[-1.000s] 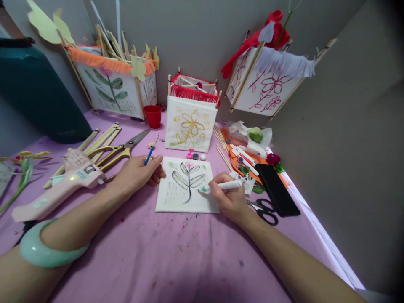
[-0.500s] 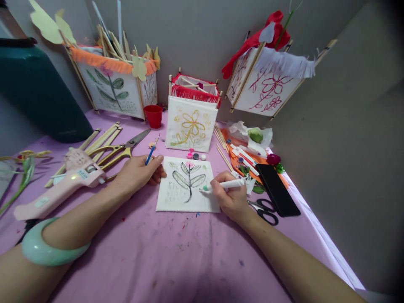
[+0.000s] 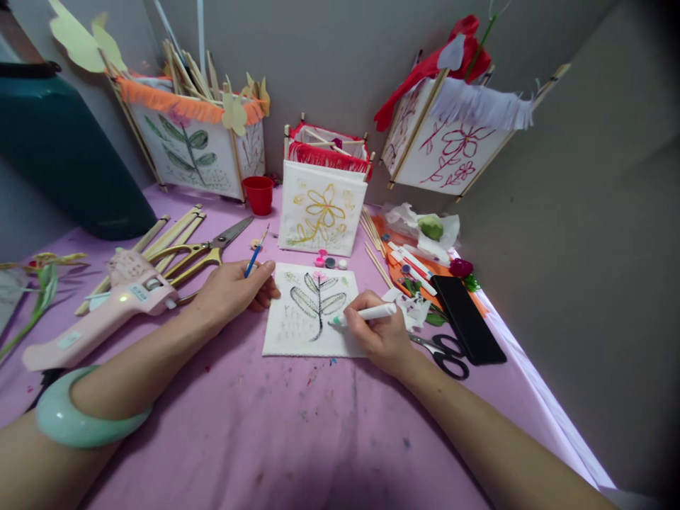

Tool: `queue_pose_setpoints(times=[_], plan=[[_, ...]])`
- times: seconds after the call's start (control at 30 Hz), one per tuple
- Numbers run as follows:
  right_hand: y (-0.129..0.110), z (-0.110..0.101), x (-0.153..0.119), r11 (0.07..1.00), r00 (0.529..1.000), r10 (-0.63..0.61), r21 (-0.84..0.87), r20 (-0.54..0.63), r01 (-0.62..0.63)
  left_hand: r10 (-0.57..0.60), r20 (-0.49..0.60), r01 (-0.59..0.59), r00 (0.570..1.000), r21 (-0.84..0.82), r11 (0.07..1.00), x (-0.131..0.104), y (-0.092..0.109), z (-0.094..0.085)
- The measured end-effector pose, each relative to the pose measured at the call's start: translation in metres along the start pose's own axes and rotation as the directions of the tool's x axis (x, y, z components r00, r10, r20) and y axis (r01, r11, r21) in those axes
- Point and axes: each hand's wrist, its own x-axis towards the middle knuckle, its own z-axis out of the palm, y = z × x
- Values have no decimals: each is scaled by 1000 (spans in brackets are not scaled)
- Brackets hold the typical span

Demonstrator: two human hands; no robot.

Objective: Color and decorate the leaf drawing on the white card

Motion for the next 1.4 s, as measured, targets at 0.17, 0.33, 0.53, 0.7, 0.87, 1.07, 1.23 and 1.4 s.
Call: queue_pose_setpoints(times=[0.17, 0.33, 0.53, 0.7, 0.87, 1.07, 1.23, 1.4], plan=[[2, -3, -1, 1000, 995, 21, 20, -98, -19, -19, -3, 19, 1000, 1, 1000, -1, 3, 1], [6, -8, -6, 999, 982, 47, -12, -180, -50, -15, -3, 15, 1000, -7, 1000, -1, 3, 1], [3, -6, -6, 1000, 994, -6, -20, -109, 4, -14, -13, 14, 1000, 4, 1000, -1, 1, 0], [0, -5, -4, 998, 997, -31, -51, -75, 27, -15, -5, 15, 1000, -3, 1000, -1, 2, 0], [-2, -7, -3, 999, 999, 37, 24, 11, -38, -8, -2, 8, 1000, 10, 1000, -1, 2, 1], [-1, -9, -3, 987, 994, 106, 117, 29, -108, -1, -2, 1, 1000, 12, 1000, -1, 1, 0], [3, -8, -4, 995, 996, 77, 61, -47, -74, -1, 0, 1, 1000, 14, 1000, -1, 1, 0], [3, -8, -5, 998, 998, 59, 34, -33, -58, -14, -3, 14, 1000, 14, 1000, 0, 1, 1]])
